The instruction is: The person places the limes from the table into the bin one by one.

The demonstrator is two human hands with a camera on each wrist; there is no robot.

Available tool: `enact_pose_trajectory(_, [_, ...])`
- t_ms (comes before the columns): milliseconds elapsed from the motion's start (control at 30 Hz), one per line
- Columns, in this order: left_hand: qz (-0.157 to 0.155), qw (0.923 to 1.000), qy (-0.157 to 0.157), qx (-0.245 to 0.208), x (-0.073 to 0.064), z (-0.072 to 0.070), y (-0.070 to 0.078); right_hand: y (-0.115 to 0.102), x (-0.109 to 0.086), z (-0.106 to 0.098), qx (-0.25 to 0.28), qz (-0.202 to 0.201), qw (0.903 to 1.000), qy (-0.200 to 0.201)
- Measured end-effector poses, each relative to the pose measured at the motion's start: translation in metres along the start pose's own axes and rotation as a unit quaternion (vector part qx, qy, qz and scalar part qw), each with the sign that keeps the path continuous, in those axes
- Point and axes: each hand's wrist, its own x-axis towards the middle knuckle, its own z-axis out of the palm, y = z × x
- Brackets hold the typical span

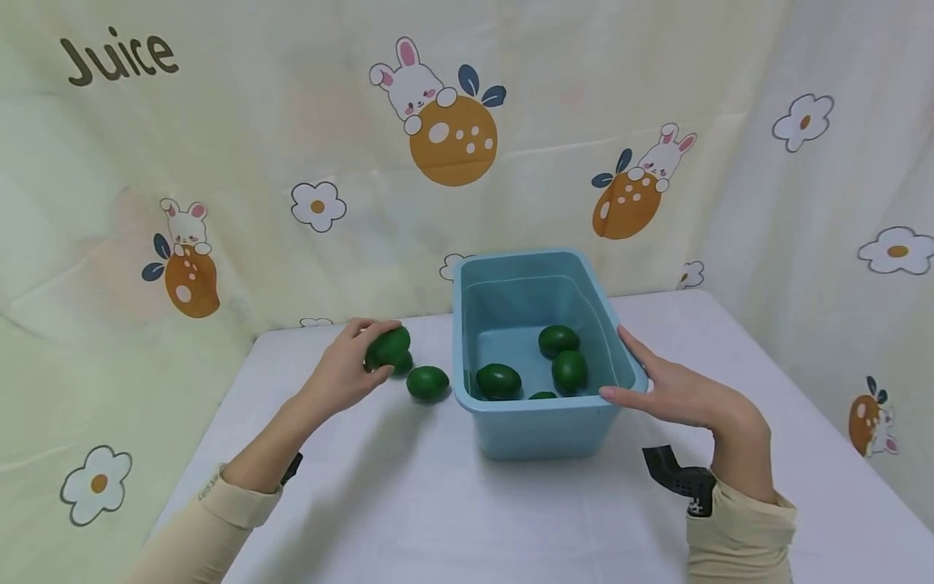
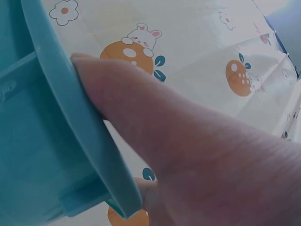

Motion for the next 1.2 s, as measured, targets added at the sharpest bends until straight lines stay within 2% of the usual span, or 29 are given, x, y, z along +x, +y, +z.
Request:
enact_pose_trajectory(100, [0.027, 0.9996, 0.001, -0.012, -0.001, 0.0, 0.025, 0.0, -0.001, -0.002, -0.001, 0.001, 1.0, 0.001])
enact_pose_trajectory(233, [0.061, 0.9979, -0.001, -0.021, -0.005, 0.003, 0.05, 0.001, -0.001, -0.001, 0.006, 0.0, 1.0, -0.001])
enact_pose_trajectory(400, [0.096, 0.9951, -0.005, -0.025, -0.008, 0.006, 0.072, 0.001, -0.002, -0.002, 0.012, -0.003, 0.9999, -0.002])
enact_pose_trajectory(633, [0.132, 0.9912, -0.014, -0.004, 0.005, 0.013, 0.099, 0.001, -0.002, -0.002, 0.01, -0.006, 0.9999, 0.003])
enact_pose_trajectory(900, [0.159, 0.9871, -0.02, -0.004, 0.022, 0.031, 0.118, 0.001, -0.003, 0.001, 0.008, 0.0, 1.0, 0.004])
enact_pose_trajectory(1100, [0.171, 0.9847, 0.004, -0.034, 0.036, 0.043, 0.124, 0.0, -0.004, 0.0, 0.003, 0.003, 0.9999, 0.01])
enact_pose_trajectory(1200, [0.165, 0.9848, 0.018, -0.051, 0.039, 0.046, 0.124, 0.001, -0.004, -0.001, 0.008, 0.003, 0.9999, 0.007])
